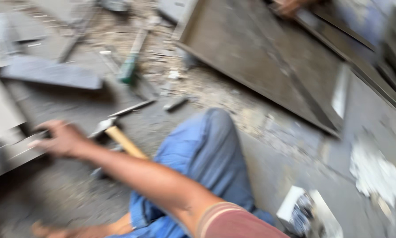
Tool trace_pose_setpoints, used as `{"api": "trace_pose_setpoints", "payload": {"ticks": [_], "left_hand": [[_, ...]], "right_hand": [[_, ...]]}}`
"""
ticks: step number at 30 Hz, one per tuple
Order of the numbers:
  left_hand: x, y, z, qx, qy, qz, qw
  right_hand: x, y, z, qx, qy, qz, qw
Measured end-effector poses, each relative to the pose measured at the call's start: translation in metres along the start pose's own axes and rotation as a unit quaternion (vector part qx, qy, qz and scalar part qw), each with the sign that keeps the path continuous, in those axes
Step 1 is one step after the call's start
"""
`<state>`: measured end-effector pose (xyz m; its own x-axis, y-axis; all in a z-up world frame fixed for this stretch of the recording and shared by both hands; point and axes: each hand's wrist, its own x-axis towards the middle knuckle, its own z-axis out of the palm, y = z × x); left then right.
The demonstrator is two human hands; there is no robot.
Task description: The person sits on the floor and uses a hammer and chisel to shape and cut metal plates. They repeatedly position the chisel on the metal and strike it with the hammer to create cuts and remove sections. The person also uses a metal rod to adjust the pieces and occasionally moves scrap metal aside.
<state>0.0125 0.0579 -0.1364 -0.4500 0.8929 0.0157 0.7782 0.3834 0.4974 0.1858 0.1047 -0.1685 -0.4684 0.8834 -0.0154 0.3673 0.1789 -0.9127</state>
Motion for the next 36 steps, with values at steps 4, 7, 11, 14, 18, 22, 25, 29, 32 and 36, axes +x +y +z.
{"api": "trace_pose_setpoints", "payload": {"ticks": [4,7,11,14,18,22,25,29,32,36], "left_hand": [[-0.003,0.050,0.046,0.018,-0.072,0.020,0.997],[-0.004,-0.005,-0.009,0.064,-0.052,-0.032,0.996],[-0.020,0.010,-0.054,0.051,-0.052,-0.093,0.993],[-0.039,0.035,-0.070,-0.043,-0.061,-0.117,0.990],[-0.043,0.060,-0.091,-0.003,-0.019,-0.077,0.997],[-0.051,0.087,-0.110,-0.021,-0.024,-0.138,0.990],[-0.056,0.099,-0.124,-0.055,-0.018,-0.146,0.988],[-0.058,0.102,-0.138,-0.078,0.002,-0.142,0.987],[-0.057,0.102,-0.146,-0.066,0.011,-0.151,0.986],[-0.060,0.106,-0.165,-0.088,0.021,-0.153,0.984]], "right_hand": [[-0.016,-0.008,-0.007,-0.049,-0.008,0.041,0.998],[-0.030,-0.021,-0.033,-0.046,-0.002,0.015,0.999],[-0.031,-0.030,-0.091,-0.042,-0.005,0.003,0.999],[-0.017,-0.020,-0.147,-0.066,0.012,-0.016,0.998],[-0.006,-0.009,-0.225,-0.121,0.042,0.021,0.992],[-0.015,-0.019,-0.260,-0.259,0.105,0.080,0.957],[-0.028,-0.026,-0.256,-0.348,0.111,0.118,0.923],[-0.021,-0.018,-0.246,-0.366,0.120,0.149,0.911],[-0.015,-0.005,-0.252,-0.378,0.138,0.139,0.905],[-0.005,0.014,-0.291,-0.193,0.071,0.220,0.954]]}}
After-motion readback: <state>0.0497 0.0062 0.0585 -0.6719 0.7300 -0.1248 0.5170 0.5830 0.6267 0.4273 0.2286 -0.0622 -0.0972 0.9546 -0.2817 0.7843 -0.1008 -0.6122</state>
